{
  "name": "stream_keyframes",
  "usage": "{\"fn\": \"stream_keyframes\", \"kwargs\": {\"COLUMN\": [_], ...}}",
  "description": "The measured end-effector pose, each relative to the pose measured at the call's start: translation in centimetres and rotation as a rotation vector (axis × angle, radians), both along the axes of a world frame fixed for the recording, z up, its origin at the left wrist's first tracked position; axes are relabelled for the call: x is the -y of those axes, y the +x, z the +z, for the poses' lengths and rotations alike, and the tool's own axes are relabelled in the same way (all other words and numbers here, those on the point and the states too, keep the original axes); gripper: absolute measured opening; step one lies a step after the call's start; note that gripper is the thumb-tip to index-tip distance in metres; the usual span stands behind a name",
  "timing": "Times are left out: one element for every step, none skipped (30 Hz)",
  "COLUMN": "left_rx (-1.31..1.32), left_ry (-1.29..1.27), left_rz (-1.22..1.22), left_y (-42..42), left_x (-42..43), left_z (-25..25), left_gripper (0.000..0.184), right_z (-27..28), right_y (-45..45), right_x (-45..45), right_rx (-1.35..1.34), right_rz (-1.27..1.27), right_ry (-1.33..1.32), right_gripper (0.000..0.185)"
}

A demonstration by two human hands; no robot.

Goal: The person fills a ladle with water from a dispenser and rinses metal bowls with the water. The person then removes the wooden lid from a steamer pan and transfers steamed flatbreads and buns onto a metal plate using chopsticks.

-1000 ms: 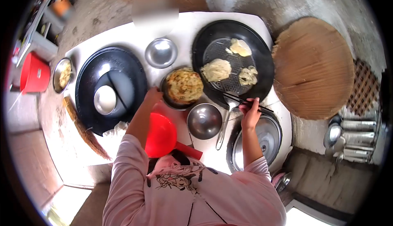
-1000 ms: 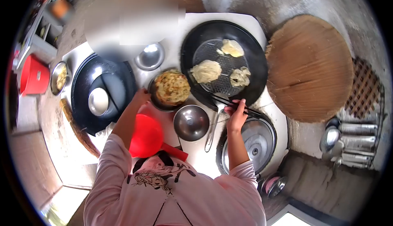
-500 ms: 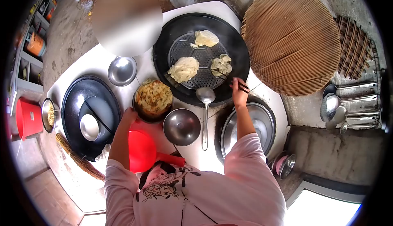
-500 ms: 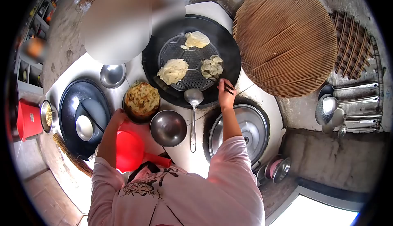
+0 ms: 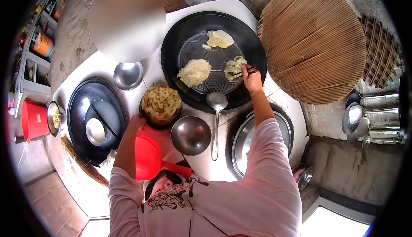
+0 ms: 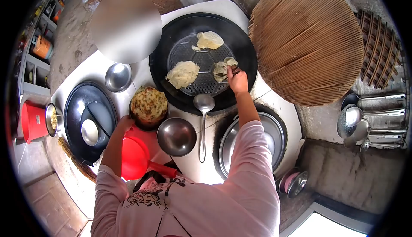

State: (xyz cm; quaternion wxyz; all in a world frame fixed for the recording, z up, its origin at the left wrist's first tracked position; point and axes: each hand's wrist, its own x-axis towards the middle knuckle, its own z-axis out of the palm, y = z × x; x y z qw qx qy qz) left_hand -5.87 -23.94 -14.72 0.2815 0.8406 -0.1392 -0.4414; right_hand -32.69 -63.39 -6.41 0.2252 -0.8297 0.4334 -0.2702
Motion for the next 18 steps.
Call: {"fn": "stream_keyframes", "kwargs": {"left_rx": [0.002, -0.015, -0.033, -0.032, -0.02, -0.008, -0.008, 0.041, 0.09, 0.09, 0.072, 0.054, 0.055, 0.055, 0.055, 0.056, 0.041, 0.027], "left_ry": [0.0, -0.028, -0.057, -0.056, -0.008, 0.04, 0.04, 0.057, 0.074, 0.072, 0.045, 0.018, 0.018, 0.014, 0.01, 0.01, 0.021, 0.033], "left_rz": [0.002, 0.003, 0.004, 0.004, -0.017, -0.038, -0.038, -0.024, -0.009, -0.005, 0.003, 0.012, 0.014, 0.015, 0.016, 0.019, 0.014, 0.009], "left_y": [0.1, 0.1, 0.2, 0.3, 0.5, 0.6, 0.6, 0.5, 0.5, 0.6, 0.9, 1.0, 1.0, 1.0, 0.9, 0.8, 0.7, 0.6], "left_x": [-0.2, -0.5, -0.6, -0.7, -0.6, -0.4, -0.1, 0.1, 0.3, 0.2, 0.0, 0.0, -0.1, -0.1, -0.1, 0.0, 0.0, 0.0], "left_z": [-0.6, -1.3, -1.3, -1.3, -1.4, -1.0, -0.6, -0.2, 0.1, -0.2, -0.8, -1.0, -1.2, -1.4, -1.1, -0.7, -0.3, 0.1], "left_gripper": [0.023, 0.024, 0.024, 0.024, 0.024, 0.024, 0.024, 0.024, 0.024, 0.024, 0.024, 0.023, 0.023, 0.024, 0.024, 0.024, 0.025, 0.026], "right_z": [-0.6, -1.1, -0.8, -0.7, -0.4, -0.4, -0.4, -0.4, -0.4, -0.5, -0.6, -0.2, 0.2, 0.7, 1.2, 0.7, 0.2, 0.0], "right_y": [-0.2, -0.5, -0.6, -0.6, -0.7, -0.8, -0.8, -0.9, -0.9, -0.9, -0.8, -0.7, -0.6, -0.6, -0.6, -1.0, -1.3, -1.6], "right_x": [0.4, 0.9, 0.8, 0.7, 0.7, 0.6, 0.6, 0.7, 0.7, 0.8, 0.8, 0.7, 0.6, 0.5, 0.5, 1.3, 2.1, 2.6], "right_rx": [0.039, 0.041, 0.069, 0.096, 0.112, 0.112, 0.134, 0.156, 0.156, 0.162, 0.169, 0.169, 0.25, 0.33, 0.374, 0.365, 0.418, 0.471], "right_rz": [0.005, 0.007, -0.011, -0.029, -0.032, -0.033, -0.042, -0.051, -0.049, -0.066, -0.084, -0.081, -0.097, -0.114, -0.167, -0.186, -0.206, -0.226], "right_ry": [0.019, 0.02, 0.057, 0.094, 0.154, 0.155, 0.177, 0.198, 0.197, 0.18, 0.165, 0.165, 0.219, 0.273, 0.341, 0.332, 0.36, 0.389], "right_gripper": [0.023, 0.023, 0.024, 0.024, 0.028, 0.028, 0.029, 0.03, 0.03, 0.03, 0.031, 0.031, 0.032, 0.034, 0.036, 0.036, 0.037, 0.038]}}
